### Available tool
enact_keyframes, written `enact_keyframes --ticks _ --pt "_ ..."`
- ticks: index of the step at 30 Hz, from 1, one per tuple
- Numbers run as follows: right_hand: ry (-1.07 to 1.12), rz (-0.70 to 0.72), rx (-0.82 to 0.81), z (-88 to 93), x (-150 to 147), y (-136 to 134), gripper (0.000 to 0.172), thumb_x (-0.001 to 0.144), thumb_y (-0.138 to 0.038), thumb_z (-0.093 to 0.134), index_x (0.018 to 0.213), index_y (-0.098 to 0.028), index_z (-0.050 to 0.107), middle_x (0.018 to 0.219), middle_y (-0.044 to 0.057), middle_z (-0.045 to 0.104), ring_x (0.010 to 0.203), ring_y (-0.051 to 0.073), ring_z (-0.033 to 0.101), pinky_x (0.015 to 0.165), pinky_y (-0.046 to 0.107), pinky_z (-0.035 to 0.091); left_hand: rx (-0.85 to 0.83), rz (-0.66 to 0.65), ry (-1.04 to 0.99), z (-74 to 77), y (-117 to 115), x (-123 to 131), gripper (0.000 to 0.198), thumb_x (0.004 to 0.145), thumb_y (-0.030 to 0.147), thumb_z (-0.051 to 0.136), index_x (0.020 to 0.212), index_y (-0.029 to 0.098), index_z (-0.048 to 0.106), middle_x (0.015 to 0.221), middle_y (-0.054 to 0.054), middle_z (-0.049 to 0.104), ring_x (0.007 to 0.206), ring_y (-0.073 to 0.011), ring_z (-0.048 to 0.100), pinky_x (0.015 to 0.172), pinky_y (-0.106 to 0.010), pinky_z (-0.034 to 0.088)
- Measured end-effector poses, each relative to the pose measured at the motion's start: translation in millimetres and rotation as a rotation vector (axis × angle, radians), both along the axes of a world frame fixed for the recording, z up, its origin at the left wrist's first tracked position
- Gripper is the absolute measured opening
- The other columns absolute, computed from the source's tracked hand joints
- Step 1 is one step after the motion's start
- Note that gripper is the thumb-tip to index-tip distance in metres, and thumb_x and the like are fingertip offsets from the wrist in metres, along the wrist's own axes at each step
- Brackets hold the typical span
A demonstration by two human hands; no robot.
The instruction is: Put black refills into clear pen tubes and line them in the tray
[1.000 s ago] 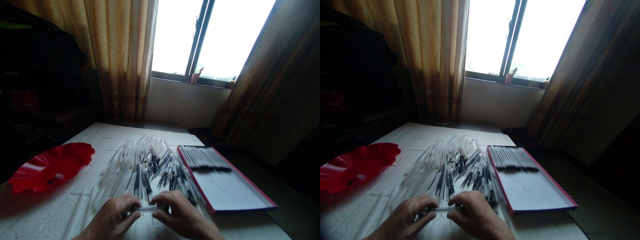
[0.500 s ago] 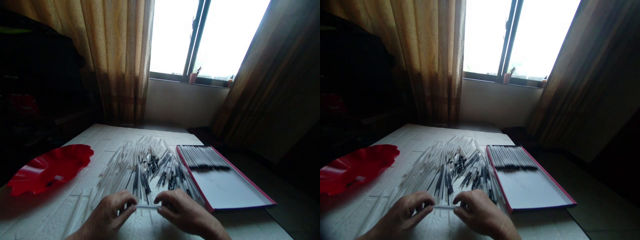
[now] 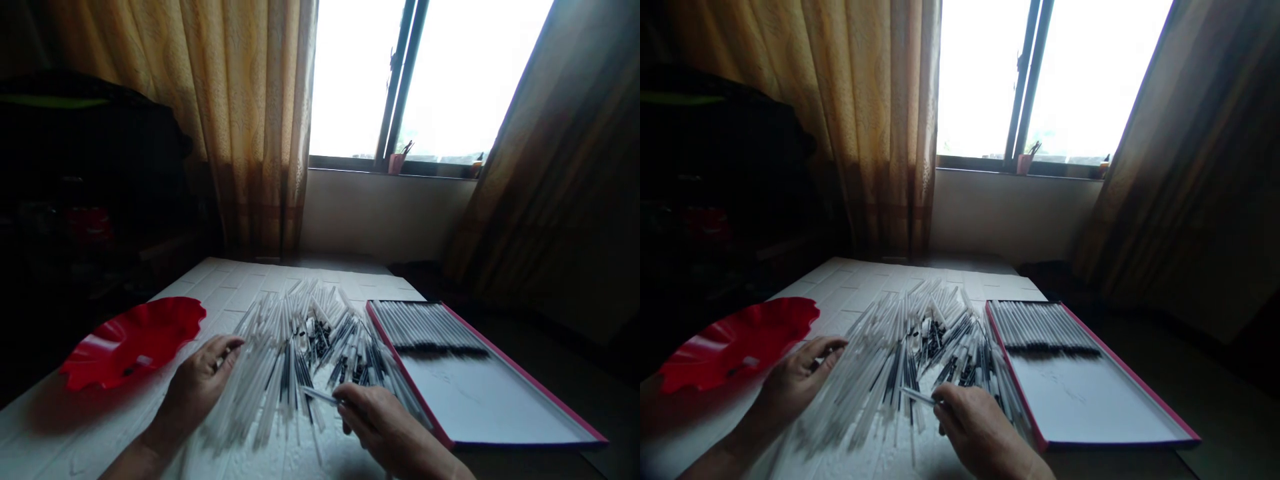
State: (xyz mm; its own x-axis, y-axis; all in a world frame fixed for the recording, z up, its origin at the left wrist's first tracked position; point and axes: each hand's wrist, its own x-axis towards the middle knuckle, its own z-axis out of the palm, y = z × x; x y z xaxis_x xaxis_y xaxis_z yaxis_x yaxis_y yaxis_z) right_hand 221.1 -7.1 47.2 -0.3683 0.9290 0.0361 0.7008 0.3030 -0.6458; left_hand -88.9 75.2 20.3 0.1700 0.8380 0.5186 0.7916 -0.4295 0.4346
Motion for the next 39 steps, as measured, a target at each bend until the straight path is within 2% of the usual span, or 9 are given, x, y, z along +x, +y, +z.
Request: enact_keyframes --ticks 4,11,16,22,27,31,35,39 --pt "-0.039 0.012 0.019 -3.9 -2 2 0.02 0.092 -0.021 0.047 0.081 -0.019 0.064 0.074 0.002 0.072 0.068 0.016 0.066 0.063 0.024 0.043 -0.04 0.138 0.093 -8.5 22 -22 0.038 0.087 0.028 0.037 0.109 0.019 0.066 0.113 -0.011 0.073 0.102 -0.0255 0.068 0.089 -0.038 0.053" --pt "-0.089 0.036 0.012 -3.2 -3 0 0.02 0.091 -0.018 0.05 0.08 -0.019 0.066 0.072 0.001 0.072 0.066 0.015 0.065 0.059 0.022 0.04 -0.139 0.156 0.267 -22.4 31 -27 0.038 0.086 0.028 0.041 0.103 0.014 0.072 0.109 -0.015 0.074 0.106 -0.028 0.067 0.098 -0.04 0.047" --pt "-0.109 0.036 -0.006 -4.5 -6 -1 0.019 0.09 -0.016 0.051 0.083 -0.018 0.069 0.072 0.003 0.073 0.065 0.015 0.065 0.058 0.021 0.04 -0.156 0.171 0.311 -21.8 31 -29 0.034 0.087 0.025 0.044 0.1 0.016 0.073 0.106 -0.013 0.074 0.102 -0.0265 0.067 0.095 -0.037 0.047" --pt "-0.175 0.011 0.013 -6.5 -8 0 0.019 0.088 -0.016 0.053 0.083 -0.019 0.071 0.073 0.003 0.072 0.065 0.016 0.064 0.059 0.021 0.039 -0.155 0.18 0.276 -20.7 30 -31 0.023 0.083 0.024 0.05 0.091 0.019 0.071 0.099 -0.01 0.075 0.098 -0.0256 0.068 0.092 -0.035 0.048" --pt "-0.159 0.017 0.06 -10.2 -7 3 0.019 0.088 -0.018 0.052 0.079 -0.018 0.069 0.072 0.003 0.07 0.065 0.016 0.063 0.057 0.022 0.039 -0.138 0.191 0.177 -15.2 30 -32 0.022 0.082 0.024 0.044 0.087 0.02 0.065 0.087 -0.011 0.077 0.086 -0.0284 0.072 0.077 -0.037 0.054" --pt "-0.024 -0.017 0.157 -18.7 -5 7 0.02 0.09 -0.023 0.05 0.09 -0.018 0.07 0.076 0.004 0.072 0.068 0.017 0.066 0.063 0.024 0.043 -0.073 0.088 0.079 -9.2 20 -20 0.024 0.087 0.03 0.043 0.097 0.022 0.063 0.091 -0.007 0.077 0.08 -0.0242 0.073 0.074 -0.033 0.056" --pt "0.096 -0.067 0.298 -22.2 -8 8 0.027 0.092 -0.03 0.049 0.097 -0.017 0.072 0.078 0.007 0.073 0.068 0.018 0.067 0.064 0.026 0.045 -0.032 -0.165 0.011 -8.0 -2 8 0.028 0.089 0.034 0.047 0.105 0.024 0.067 0.099 -0.005 0.078 0.088 -0.0194 0.074 0.079 -0.027 0.058" --pt "0.135 -0.08 0.329 -18.8 -12 6 0.026 0.093 -0.028 0.05 0.099 -0.018 0.072 0.083 0.007 0.074 0.072 0.019 0.069 0.066 0.025 0.047 -0.038 -0.388 -0.022 -9.1 -23 32 0.026 0.091 0.028 0.049 0.103 0.024 0.071 0.097 -0.004 0.078 0.089 -0.0166 0.074 0.081 -0.022 0.057"
